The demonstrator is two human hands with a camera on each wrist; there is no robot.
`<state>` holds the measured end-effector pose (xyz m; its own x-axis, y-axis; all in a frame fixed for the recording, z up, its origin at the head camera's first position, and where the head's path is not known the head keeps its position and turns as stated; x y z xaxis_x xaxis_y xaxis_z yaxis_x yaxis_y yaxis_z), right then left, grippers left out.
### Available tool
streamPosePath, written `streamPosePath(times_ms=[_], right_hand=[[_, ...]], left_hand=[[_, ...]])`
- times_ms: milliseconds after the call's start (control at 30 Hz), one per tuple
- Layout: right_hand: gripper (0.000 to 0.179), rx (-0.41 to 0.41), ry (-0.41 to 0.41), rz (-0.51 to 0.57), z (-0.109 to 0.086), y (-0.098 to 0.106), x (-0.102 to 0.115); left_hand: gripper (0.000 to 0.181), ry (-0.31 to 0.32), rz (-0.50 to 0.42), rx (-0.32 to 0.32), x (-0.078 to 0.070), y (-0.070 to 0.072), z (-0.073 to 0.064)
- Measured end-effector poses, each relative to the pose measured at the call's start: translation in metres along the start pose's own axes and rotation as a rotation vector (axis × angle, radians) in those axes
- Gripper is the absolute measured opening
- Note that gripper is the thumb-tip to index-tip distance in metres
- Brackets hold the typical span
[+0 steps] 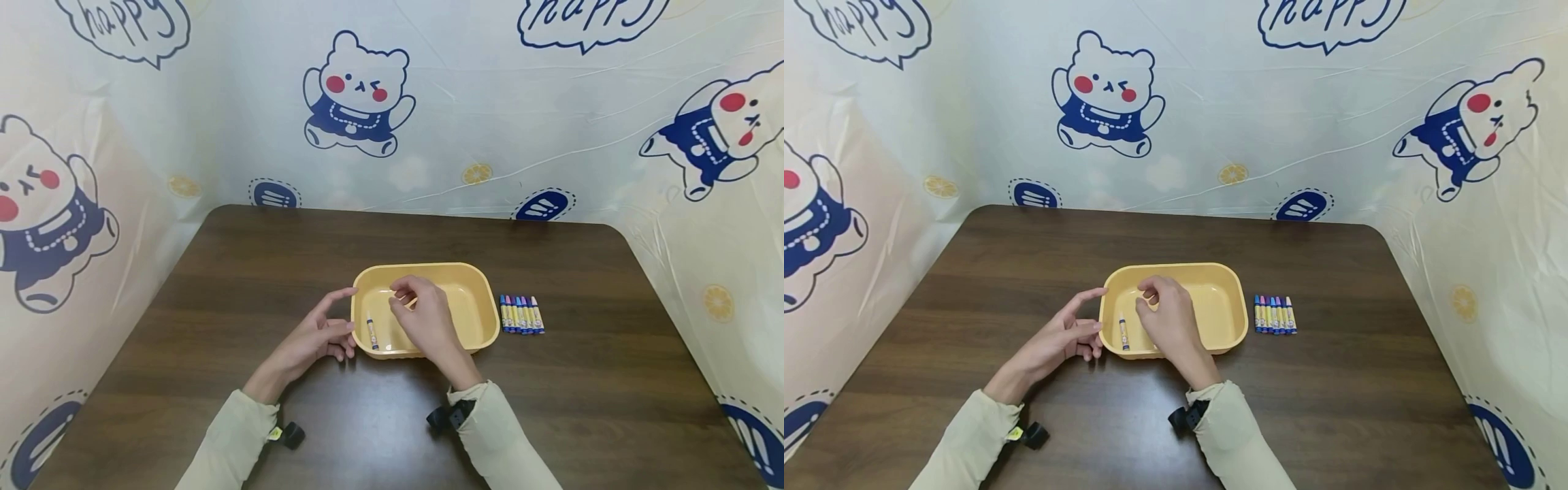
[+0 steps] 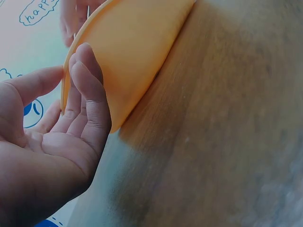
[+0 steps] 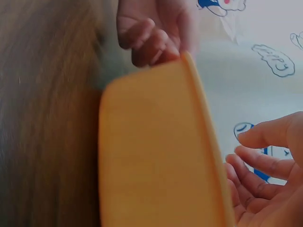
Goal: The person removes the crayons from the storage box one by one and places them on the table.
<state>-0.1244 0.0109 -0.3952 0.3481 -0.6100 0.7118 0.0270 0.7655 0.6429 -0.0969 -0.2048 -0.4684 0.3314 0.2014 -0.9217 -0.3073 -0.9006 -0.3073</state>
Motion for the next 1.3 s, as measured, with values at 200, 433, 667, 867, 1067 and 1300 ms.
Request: streamPosePath(times_ms=[200, 433, 667, 867, 1067, 1300], right_hand=[[0.010, 0.091, -0.007, -0.072, -0.004, -0.026, 0.001], [0.011, 0.151, -0.009, -0.269, -0.008, -0.041, -0.004], [0.026, 0.319, -0.089, -0.341, -0.006, -0.047, -0.008], [0.032, 0.459, -0.157, -0.415, 0.000, -0.051, -0.005], [0.025, 0.497, -0.145, -0.488, 0.005, -0.052, -0.006], [0.020, 0.441, -0.171, -0.483, 0.007, -0.049, -0.011]], left_hand=[[0.065, -0.010, -0.001, 0.008, 0.000, 0.000, -0.001], [0.065, -0.027, 0.012, 0.016, -0.001, -0.002, 0.001], [0.064, -0.014, 0.005, 0.003, -0.001, -0.003, 0.002], [0.063, -0.007, -0.011, -0.008, 0.000, -0.001, 0.000], [0.064, -0.009, -0.030, -0.003, 0.002, -0.001, 0.000], [0.065, -0.020, -0.012, 0.007, 0.002, -0.001, 0.001]])
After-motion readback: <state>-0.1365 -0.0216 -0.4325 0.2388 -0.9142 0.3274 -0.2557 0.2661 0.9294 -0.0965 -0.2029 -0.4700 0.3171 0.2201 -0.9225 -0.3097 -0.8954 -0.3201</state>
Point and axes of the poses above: each hand's wrist, its own z-axis towards the middle knuckle, its own y-axis out of the back of the hand, x = y × z, the point moved 3 cm from there along z, towards the middle knuckle, and after that the axes turned 8 degrees about -z, right-handed, at the moved point
